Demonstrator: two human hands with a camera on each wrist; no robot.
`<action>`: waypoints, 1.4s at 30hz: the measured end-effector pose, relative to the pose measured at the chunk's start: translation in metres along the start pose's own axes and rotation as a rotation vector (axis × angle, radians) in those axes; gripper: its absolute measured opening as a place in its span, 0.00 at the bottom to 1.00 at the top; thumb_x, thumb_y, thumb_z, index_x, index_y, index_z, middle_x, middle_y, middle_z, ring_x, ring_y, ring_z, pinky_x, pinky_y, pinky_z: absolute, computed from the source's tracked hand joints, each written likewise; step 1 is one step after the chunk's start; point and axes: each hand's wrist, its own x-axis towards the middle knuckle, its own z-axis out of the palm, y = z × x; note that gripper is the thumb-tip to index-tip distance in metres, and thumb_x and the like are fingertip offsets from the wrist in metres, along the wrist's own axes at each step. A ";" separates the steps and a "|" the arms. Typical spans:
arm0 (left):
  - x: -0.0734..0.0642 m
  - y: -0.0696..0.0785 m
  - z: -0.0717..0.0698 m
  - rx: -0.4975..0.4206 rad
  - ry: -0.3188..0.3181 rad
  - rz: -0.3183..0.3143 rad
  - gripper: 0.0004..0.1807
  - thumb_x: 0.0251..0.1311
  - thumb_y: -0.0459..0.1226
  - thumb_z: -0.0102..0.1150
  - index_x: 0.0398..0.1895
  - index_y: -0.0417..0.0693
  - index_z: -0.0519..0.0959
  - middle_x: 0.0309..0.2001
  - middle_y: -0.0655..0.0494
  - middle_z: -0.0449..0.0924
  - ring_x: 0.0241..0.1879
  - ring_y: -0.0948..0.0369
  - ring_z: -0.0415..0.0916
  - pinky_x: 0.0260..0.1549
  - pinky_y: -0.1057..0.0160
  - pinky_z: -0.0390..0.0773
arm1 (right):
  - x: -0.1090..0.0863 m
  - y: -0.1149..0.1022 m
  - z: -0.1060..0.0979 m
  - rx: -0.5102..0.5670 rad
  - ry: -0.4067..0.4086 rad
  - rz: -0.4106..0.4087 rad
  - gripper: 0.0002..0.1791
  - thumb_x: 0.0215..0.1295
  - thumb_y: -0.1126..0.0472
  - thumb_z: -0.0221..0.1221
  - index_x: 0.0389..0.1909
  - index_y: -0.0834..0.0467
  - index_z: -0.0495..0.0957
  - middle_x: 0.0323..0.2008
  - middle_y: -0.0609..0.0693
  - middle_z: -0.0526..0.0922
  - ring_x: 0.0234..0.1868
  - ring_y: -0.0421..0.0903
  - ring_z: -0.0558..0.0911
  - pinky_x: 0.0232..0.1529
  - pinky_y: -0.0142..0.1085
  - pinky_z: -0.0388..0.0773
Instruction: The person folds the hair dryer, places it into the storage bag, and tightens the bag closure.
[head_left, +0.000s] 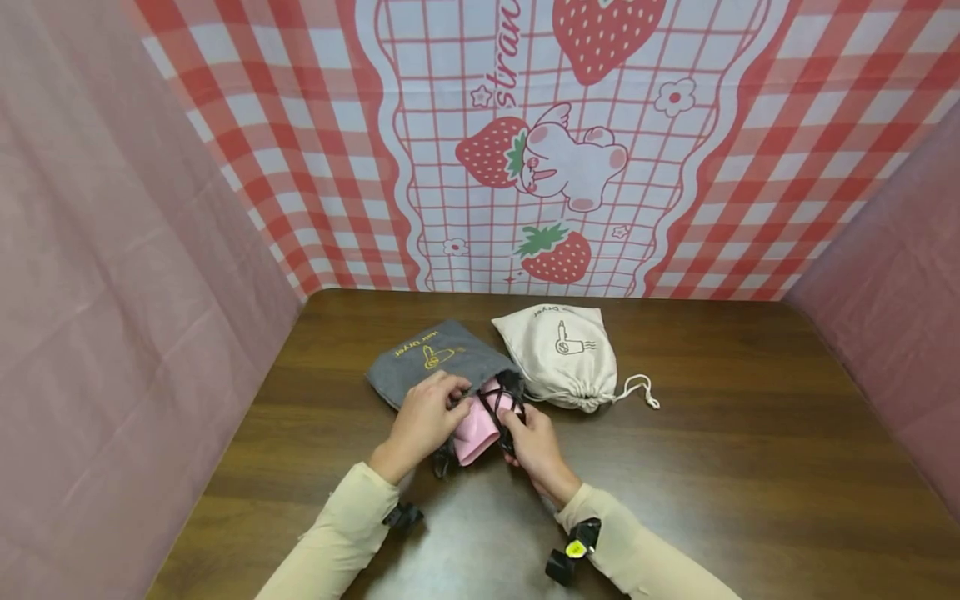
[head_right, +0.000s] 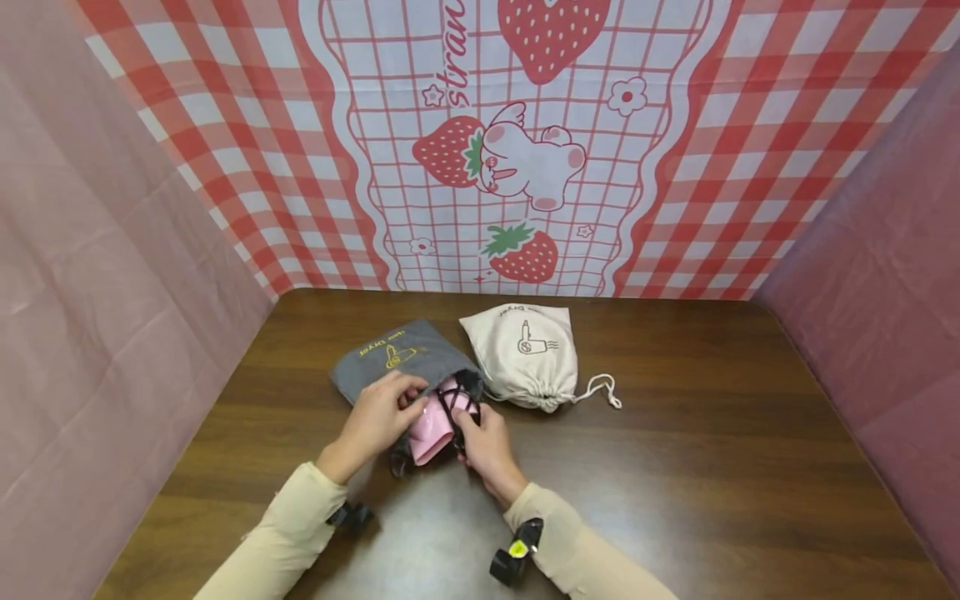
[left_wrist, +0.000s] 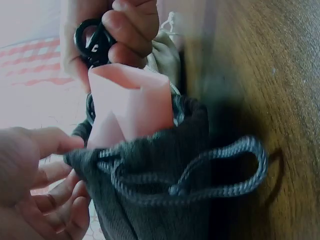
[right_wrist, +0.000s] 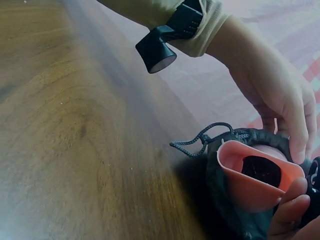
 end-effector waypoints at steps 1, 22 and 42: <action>0.000 0.000 0.001 0.008 0.013 0.010 0.09 0.52 0.35 0.67 0.37 0.46 0.85 0.28 0.58 0.80 0.27 0.63 0.75 0.29 0.64 0.74 | 0.001 0.000 0.001 0.001 0.002 -0.002 0.09 0.67 0.60 0.53 0.35 0.64 0.72 0.11 0.45 0.69 0.08 0.37 0.69 0.11 0.29 0.65; -0.006 -0.009 -0.011 -0.267 -0.097 -0.005 0.06 0.61 0.35 0.62 0.39 0.44 0.85 0.32 0.55 0.82 0.29 0.66 0.72 0.32 0.68 0.72 | 0.031 0.011 0.048 0.071 -0.052 -0.071 0.07 0.66 0.65 0.48 0.37 0.64 0.72 0.19 0.45 0.72 0.12 0.38 0.72 0.15 0.28 0.69; -0.007 -0.016 -0.012 -0.374 0.021 -0.045 0.05 0.60 0.33 0.63 0.37 0.43 0.85 0.31 0.53 0.82 0.26 0.70 0.69 0.29 0.71 0.71 | 0.051 0.012 0.061 0.034 -0.183 0.076 0.15 0.70 0.57 0.50 0.43 0.67 0.75 0.25 0.48 0.75 0.18 0.39 0.76 0.22 0.30 0.75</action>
